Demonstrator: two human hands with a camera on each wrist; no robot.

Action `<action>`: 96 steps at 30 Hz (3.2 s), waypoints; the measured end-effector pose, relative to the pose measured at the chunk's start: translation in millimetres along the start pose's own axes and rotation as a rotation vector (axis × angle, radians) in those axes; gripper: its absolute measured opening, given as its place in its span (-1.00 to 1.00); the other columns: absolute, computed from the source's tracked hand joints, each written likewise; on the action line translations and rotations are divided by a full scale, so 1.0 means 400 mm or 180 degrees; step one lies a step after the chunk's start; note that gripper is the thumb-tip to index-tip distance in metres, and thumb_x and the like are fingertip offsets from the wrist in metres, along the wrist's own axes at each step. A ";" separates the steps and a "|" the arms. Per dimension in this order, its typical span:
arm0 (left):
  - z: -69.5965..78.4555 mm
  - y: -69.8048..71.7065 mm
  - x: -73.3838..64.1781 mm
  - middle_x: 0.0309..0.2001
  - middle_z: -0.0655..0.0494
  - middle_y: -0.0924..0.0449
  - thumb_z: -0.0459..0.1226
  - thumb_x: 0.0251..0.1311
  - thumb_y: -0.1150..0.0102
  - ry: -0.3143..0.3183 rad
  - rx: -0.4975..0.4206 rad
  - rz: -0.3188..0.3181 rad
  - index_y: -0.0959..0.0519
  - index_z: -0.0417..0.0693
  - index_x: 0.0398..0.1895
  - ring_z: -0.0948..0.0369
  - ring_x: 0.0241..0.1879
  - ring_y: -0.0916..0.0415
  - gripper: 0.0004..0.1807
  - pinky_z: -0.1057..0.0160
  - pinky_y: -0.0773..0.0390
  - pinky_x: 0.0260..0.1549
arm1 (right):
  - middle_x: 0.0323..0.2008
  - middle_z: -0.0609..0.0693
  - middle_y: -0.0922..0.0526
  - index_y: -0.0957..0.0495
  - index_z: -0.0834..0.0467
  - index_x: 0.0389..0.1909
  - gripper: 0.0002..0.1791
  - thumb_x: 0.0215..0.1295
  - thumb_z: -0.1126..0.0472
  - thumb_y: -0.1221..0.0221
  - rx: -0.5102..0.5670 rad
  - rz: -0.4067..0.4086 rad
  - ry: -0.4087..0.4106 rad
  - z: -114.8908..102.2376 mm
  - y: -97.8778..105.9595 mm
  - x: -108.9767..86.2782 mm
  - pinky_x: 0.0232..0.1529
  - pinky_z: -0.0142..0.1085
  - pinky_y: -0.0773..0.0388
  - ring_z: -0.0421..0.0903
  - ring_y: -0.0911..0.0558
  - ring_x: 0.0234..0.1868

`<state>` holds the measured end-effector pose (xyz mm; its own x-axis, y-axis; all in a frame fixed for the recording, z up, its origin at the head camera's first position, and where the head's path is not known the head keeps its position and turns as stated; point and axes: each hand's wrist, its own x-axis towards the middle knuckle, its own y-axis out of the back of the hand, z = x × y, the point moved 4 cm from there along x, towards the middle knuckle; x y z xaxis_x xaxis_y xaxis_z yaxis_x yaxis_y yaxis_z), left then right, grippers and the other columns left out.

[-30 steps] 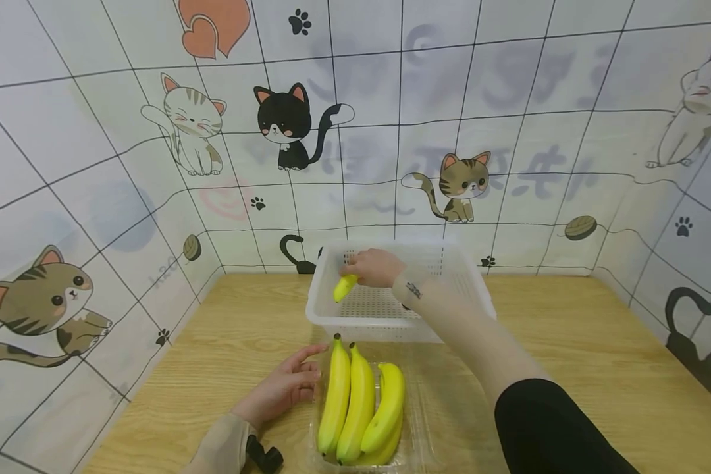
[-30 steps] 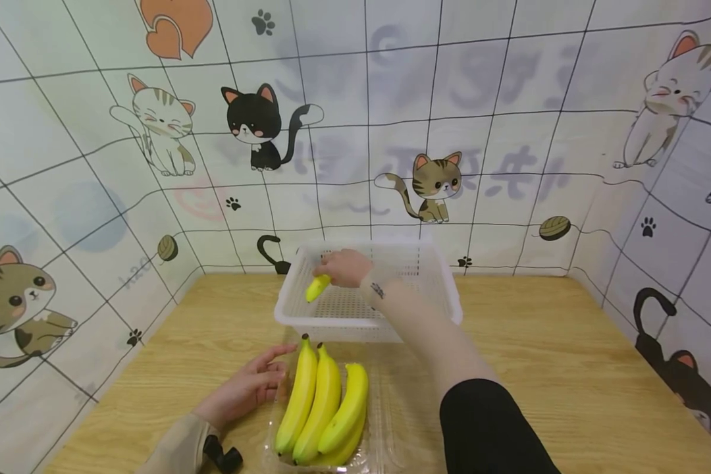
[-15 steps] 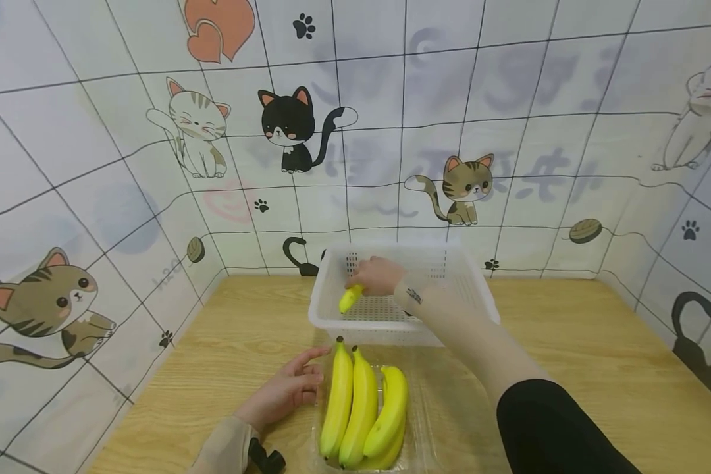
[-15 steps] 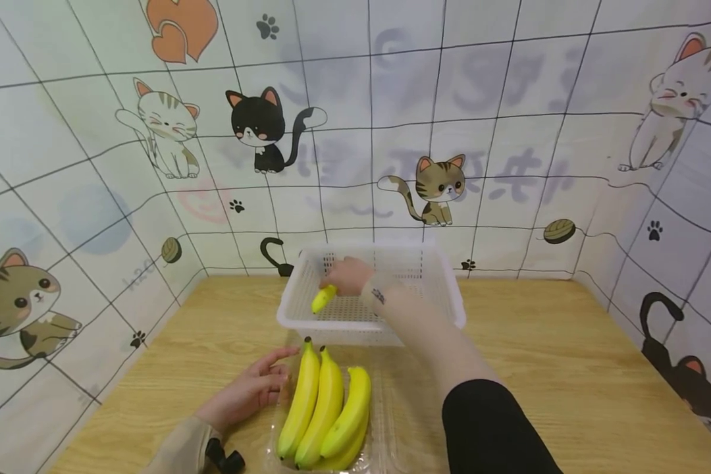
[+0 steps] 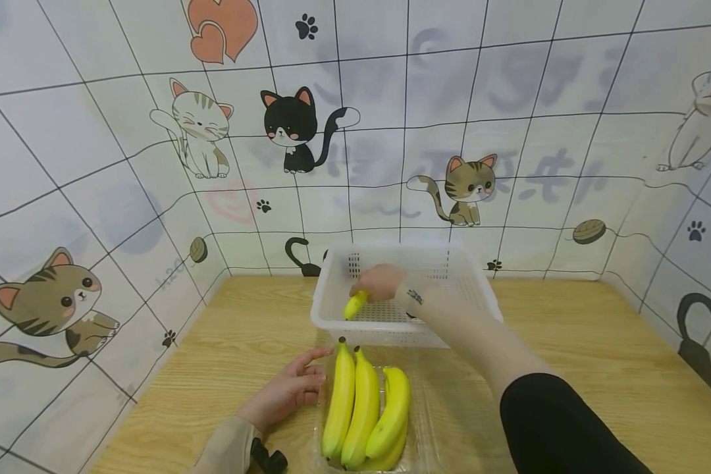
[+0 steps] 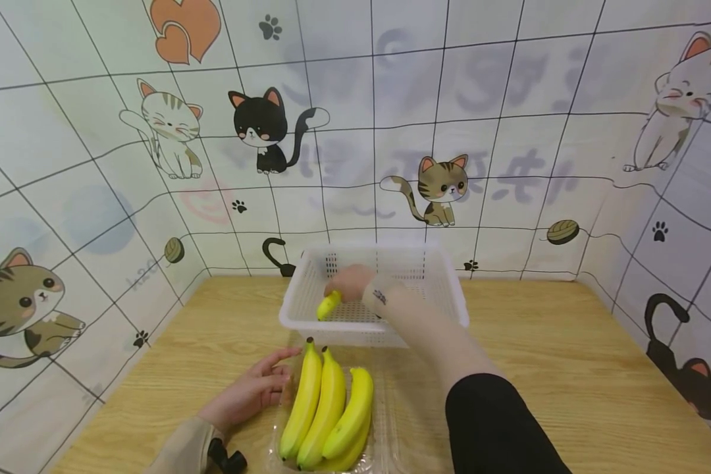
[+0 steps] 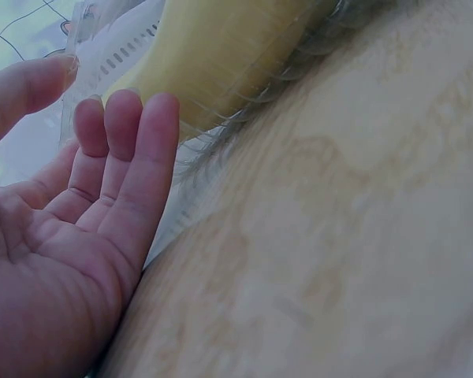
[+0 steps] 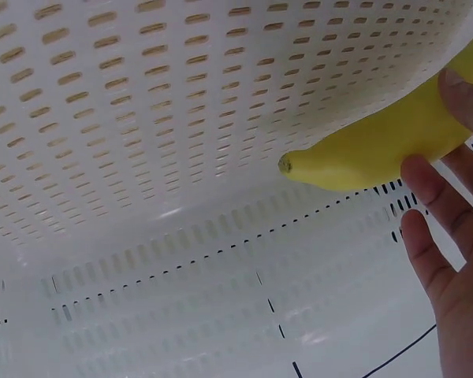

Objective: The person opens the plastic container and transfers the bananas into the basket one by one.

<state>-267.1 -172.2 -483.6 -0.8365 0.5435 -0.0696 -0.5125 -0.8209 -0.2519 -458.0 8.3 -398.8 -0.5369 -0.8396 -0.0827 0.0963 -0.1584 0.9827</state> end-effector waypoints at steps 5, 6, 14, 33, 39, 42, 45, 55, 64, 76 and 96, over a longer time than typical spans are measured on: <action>-0.002 0.002 0.001 -0.18 0.08 -0.38 -0.42 0.39 0.02 -0.0005 0.0020 0.0009 -0.04 -0.12 0.49 0.28 -0.34 -0.44 -0.35 0.29 -0.57 -0.27 | 0.03 -0.17 -0.64 -0.61 -0.16 0.10 -0.54 0.17 0.25 -0.34 0.0080 -0.0036 -0.0021 0.003 -0.014 0.006 0.13 -0.20 -0.46 -0.15 -0.57 0.06; -0.003 0.003 0.001 -0.18 0.08 -0.38 -0.42 0.39 0.02 -0.0005 0.0026 0.0012 -0.04 -0.12 0.49 0.29 -0.34 -0.43 -0.35 0.29 -0.57 -0.27 | 0.03 -0.17 -0.64 -0.61 -0.15 0.10 -0.54 0.17 0.25 -0.34 0.0095 -0.0039 -0.0028 0.004 -0.017 0.007 0.13 -0.20 -0.46 -0.14 -0.57 0.06; -0.005 0.006 0.000 -0.18 0.10 -0.36 -0.42 0.40 0.04 -0.0024 0.0063 0.0028 -0.04 -0.11 0.48 0.28 -0.34 -0.44 -0.37 0.28 -0.57 -0.25 | 0.04 -0.12 -0.63 -0.60 -0.12 0.10 -0.51 0.13 0.26 -0.37 0.0179 -0.0029 -0.0156 0.010 -0.020 0.012 0.11 -0.17 -0.48 -0.11 -0.57 0.07; -0.001 0.007 0.000 -0.16 0.10 -0.34 -0.39 0.39 0.01 0.0020 0.0154 0.0027 -0.06 -0.07 0.48 0.31 -0.31 -0.41 -0.37 0.30 -0.57 -0.24 | -0.08 -0.20 -0.66 -0.68 -0.11 -0.03 -0.61 0.05 0.12 -0.37 0.0641 -0.0353 -0.0476 0.023 -0.019 0.006 0.02 -0.22 -0.49 -0.17 -0.55 -0.06; -0.002 0.004 -0.001 -0.16 0.09 -0.35 -0.41 0.39 0.03 -0.0055 0.0097 -0.0059 -0.08 -0.08 0.47 0.32 -0.31 -0.42 -0.39 0.29 -0.57 -0.25 | 0.14 -0.15 -0.56 -0.58 -0.20 0.14 -0.46 0.04 0.03 -0.36 0.0746 -0.0510 -0.0669 0.027 -0.029 -0.004 0.16 -0.07 -0.41 -0.08 -0.47 0.17; -0.004 -0.001 0.001 -0.17 0.08 -0.35 -0.42 0.39 0.03 -0.0061 0.0078 -0.0053 -0.09 -0.09 0.46 0.31 -0.32 -0.43 -0.39 0.29 -0.57 -0.24 | 0.18 -0.17 -0.53 -0.55 -0.24 0.17 -0.42 0.02 0.01 -0.36 0.0747 -0.0555 -0.0745 0.033 -0.038 -0.010 0.18 -0.05 -0.39 -0.08 -0.45 0.21; -0.006 -0.006 0.001 -0.17 0.08 -0.35 -0.43 0.38 0.04 -0.0062 0.0056 -0.0061 -0.08 -0.11 0.47 0.31 -0.32 -0.43 -0.38 0.29 -0.57 -0.24 | 0.17 -0.15 -0.54 -0.56 -0.22 0.17 -0.40 -0.01 0.04 -0.37 0.0769 -0.0556 -0.0734 0.036 -0.040 -0.016 0.17 -0.06 -0.41 -0.07 -0.46 0.20; -0.013 -0.010 -0.003 -0.17 0.08 -0.35 -0.42 0.37 0.01 -0.0013 0.0016 -0.0050 -0.07 -0.12 0.47 0.31 -0.33 -0.43 -0.37 0.30 -0.57 -0.26 | 0.19 -0.10 -0.53 -0.53 -0.13 0.21 -0.40 0.09 -0.04 -0.35 0.0677 -0.0378 -0.0722 0.051 0.037 -0.046 0.17 -0.11 -0.41 -0.08 -0.47 0.19; -0.008 -0.006 -0.006 -0.15 0.07 -0.36 -0.41 0.39 0.02 -0.0026 -0.0001 -0.0066 -0.09 -0.06 0.46 0.30 -0.32 -0.44 -0.39 0.30 -0.56 -0.25 | 0.25 -0.06 -0.48 -0.49 -0.05 0.26 -0.45 0.22 0.01 -0.28 0.0886 -0.0087 -0.0441 0.024 0.172 -0.100 0.26 -0.11 -0.32 -0.04 -0.41 0.28; -0.001 -0.001 0.000 -0.13 0.06 -0.40 -0.44 0.38 0.05 -0.0060 0.0073 -0.0089 -0.01 -0.14 0.48 0.29 -0.28 -0.46 -0.35 0.28 -0.57 -0.24 | 0.23 -0.13 -0.48 -0.48 -0.07 0.26 -0.48 0.27 0.01 -0.23 0.1010 0.0355 0.0121 -0.101 0.244 -0.243 0.26 -0.19 -0.32 -0.12 -0.41 0.26; 0.000 0.000 0.001 -0.17 0.08 -0.39 -0.39 0.39 0.02 -0.0015 0.0094 -0.0072 0.02 -0.14 0.49 0.30 -0.33 -0.45 -0.33 0.28 -0.56 -0.26 | 0.18 -0.06 -0.54 -0.52 0.00 0.20 -0.47 0.21 -0.01 -0.31 0.1160 0.0728 0.0686 -0.308 0.131 -0.441 0.20 -0.25 -0.39 -0.15 -0.48 0.19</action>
<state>-267.4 -171.9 -483.6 -0.8255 0.5613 -0.0597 -0.5367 -0.8133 -0.2248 -255.0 84.0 -353.1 -0.3465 -0.9263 0.1477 -0.1291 0.2031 0.9706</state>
